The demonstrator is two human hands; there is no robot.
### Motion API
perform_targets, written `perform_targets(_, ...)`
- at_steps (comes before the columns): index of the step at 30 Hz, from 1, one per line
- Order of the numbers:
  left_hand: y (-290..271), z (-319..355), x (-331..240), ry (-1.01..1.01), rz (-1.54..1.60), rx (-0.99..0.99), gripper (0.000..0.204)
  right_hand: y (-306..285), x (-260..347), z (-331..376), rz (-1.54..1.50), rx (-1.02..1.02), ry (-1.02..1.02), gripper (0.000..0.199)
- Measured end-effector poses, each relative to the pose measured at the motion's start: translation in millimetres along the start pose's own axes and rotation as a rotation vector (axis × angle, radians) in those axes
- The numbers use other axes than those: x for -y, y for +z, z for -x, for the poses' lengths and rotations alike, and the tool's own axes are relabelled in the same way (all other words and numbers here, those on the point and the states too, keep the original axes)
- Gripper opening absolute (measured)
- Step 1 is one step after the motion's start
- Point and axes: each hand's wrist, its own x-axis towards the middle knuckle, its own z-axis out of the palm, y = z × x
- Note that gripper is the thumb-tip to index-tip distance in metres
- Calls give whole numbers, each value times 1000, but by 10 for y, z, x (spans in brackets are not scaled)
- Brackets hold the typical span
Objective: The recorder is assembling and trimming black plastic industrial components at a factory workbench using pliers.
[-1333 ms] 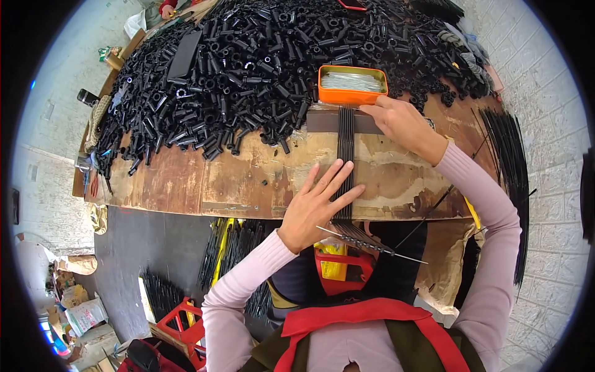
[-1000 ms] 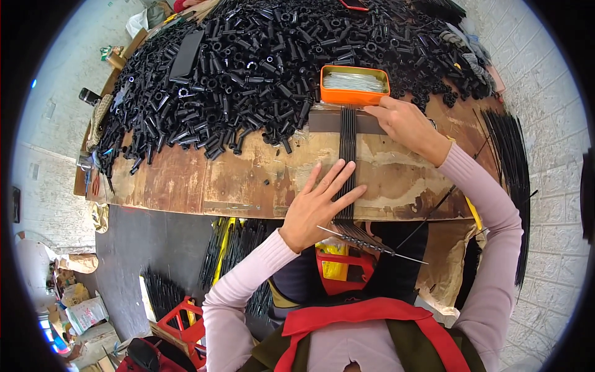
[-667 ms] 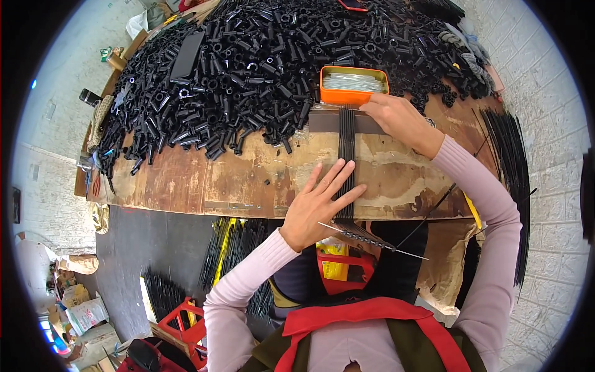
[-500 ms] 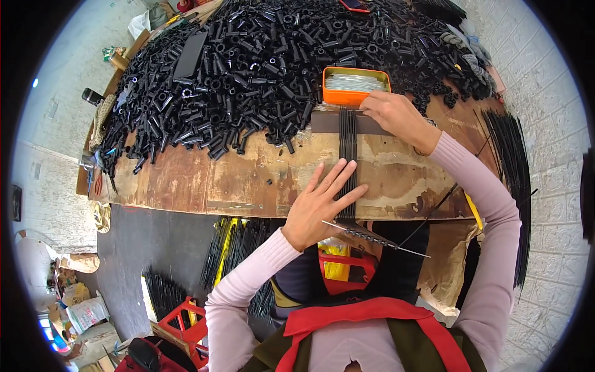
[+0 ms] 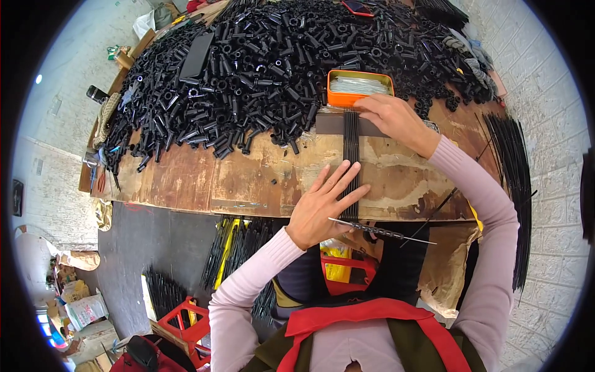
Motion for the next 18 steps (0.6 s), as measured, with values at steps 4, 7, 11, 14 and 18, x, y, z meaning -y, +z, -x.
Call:
perform_targets(4,-18,16,10,-3,-21,12,74,-174,-33,103,286,114,110,11)
perform_targets(7,-35,16,9,-6,6,17,76,-167,-28,47,247,200,121,11)
perform_targets(11,-76,-2,-5,-9,32,52,80,-100,-93,-180,-12,203,112,13)
perform_targets(14,-10,32,9,-11,39,9,82,-96,-169,-473,53,36,247,14)
perform_targets(18,17,18,0,4,47,-13,89,59,-600,-598,248,216,278,14)
